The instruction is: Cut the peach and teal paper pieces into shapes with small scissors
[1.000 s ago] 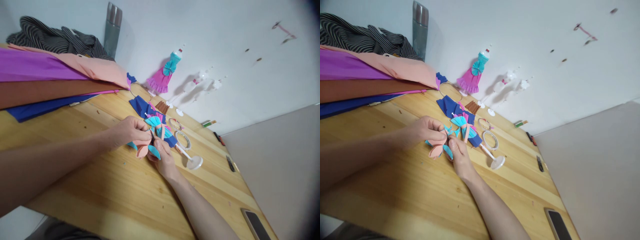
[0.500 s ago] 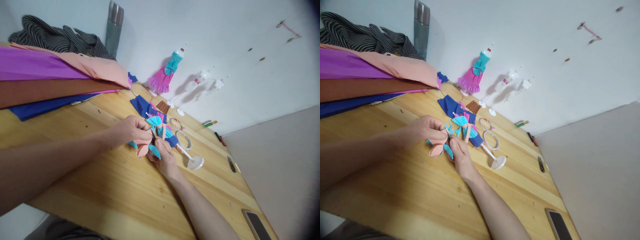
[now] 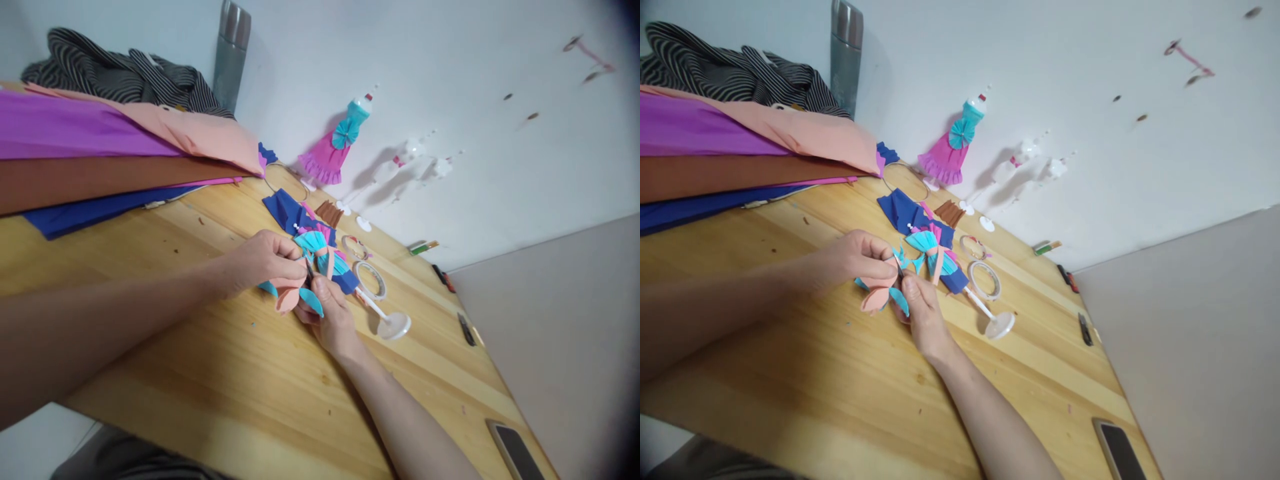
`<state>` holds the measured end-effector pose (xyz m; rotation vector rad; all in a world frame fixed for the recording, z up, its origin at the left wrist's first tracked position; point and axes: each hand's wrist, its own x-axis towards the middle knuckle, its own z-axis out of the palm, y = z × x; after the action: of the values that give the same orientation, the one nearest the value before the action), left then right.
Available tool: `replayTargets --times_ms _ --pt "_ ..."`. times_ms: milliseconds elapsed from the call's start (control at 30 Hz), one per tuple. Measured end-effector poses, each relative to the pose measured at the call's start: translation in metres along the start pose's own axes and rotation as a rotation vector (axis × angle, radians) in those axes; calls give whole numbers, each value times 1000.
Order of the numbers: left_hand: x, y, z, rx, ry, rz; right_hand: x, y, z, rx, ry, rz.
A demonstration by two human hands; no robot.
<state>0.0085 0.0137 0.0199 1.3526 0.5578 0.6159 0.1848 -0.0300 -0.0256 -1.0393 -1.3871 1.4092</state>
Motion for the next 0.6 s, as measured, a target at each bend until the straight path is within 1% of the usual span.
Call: replayTargets --times_ms 133,433,600 --pt "1 -2 0 -6 -14 21 1 0 1 10 16 -8" --pt "2 -1 1 -28 -5 -7 0 1 -1 -37 1 -10" --pt "0 0 1 -17 -4 -6 0 1 -1 -25 -10 -15"
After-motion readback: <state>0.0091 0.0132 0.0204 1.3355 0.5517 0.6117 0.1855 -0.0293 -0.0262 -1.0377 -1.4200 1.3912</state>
